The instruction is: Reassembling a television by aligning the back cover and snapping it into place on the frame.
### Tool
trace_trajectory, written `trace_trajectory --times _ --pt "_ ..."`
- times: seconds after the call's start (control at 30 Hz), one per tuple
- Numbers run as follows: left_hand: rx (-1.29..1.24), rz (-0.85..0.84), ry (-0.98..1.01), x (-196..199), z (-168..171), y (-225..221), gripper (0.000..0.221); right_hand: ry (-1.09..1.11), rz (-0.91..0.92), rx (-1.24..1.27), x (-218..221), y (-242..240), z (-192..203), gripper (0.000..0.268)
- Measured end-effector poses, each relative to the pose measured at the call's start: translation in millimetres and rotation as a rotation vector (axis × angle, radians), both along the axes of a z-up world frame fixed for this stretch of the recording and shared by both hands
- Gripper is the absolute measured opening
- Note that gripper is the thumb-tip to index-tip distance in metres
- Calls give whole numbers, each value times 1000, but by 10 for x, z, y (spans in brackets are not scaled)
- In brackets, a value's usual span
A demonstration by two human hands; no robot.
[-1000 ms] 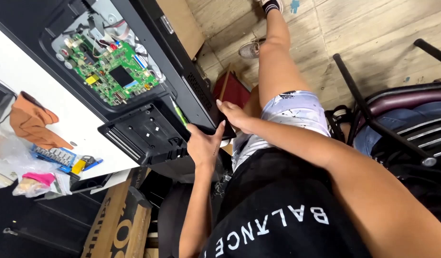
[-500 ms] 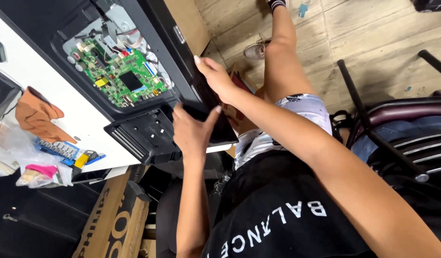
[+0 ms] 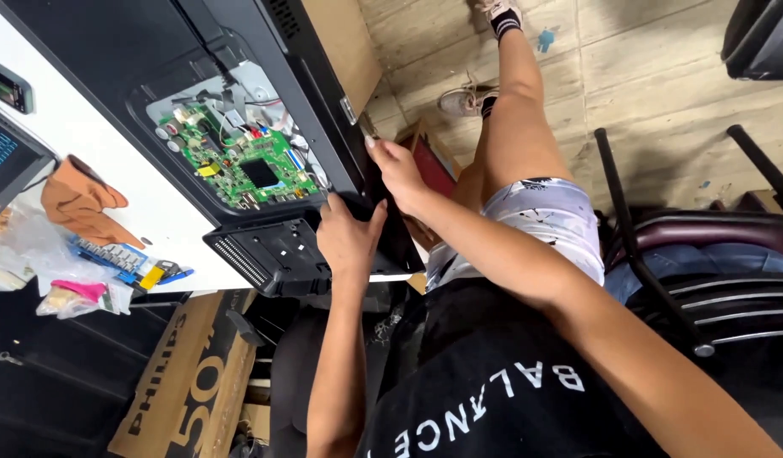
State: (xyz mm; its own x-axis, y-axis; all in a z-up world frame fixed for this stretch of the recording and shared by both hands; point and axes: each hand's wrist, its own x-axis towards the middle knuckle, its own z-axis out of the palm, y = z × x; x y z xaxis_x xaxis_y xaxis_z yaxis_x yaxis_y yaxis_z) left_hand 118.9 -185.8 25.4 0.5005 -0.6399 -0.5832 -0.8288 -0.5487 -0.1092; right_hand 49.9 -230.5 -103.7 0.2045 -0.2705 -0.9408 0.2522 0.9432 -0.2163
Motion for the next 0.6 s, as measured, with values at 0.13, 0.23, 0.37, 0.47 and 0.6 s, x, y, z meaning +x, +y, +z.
trace_trajectory --times 0.13,0.23,0.37,0.47,0.6 --pt "-7 9 27 42 -31 39 73 5 -20 21 -19 98 -114 34" --pt "-8 24 39 57 -7 60 75 -9 -36 36 -13 209 -227 33" --pt "2 79 80 35 105 3 72 14 35 -121 -139 -347 177 51" --pt "-4 93 44 -29 258 -194 73 -7 31 -267 -41 -482 67 63" --pt "-132 72 -42 -72 232 -660 76 -71 18 -363 32 -642 -183 53"
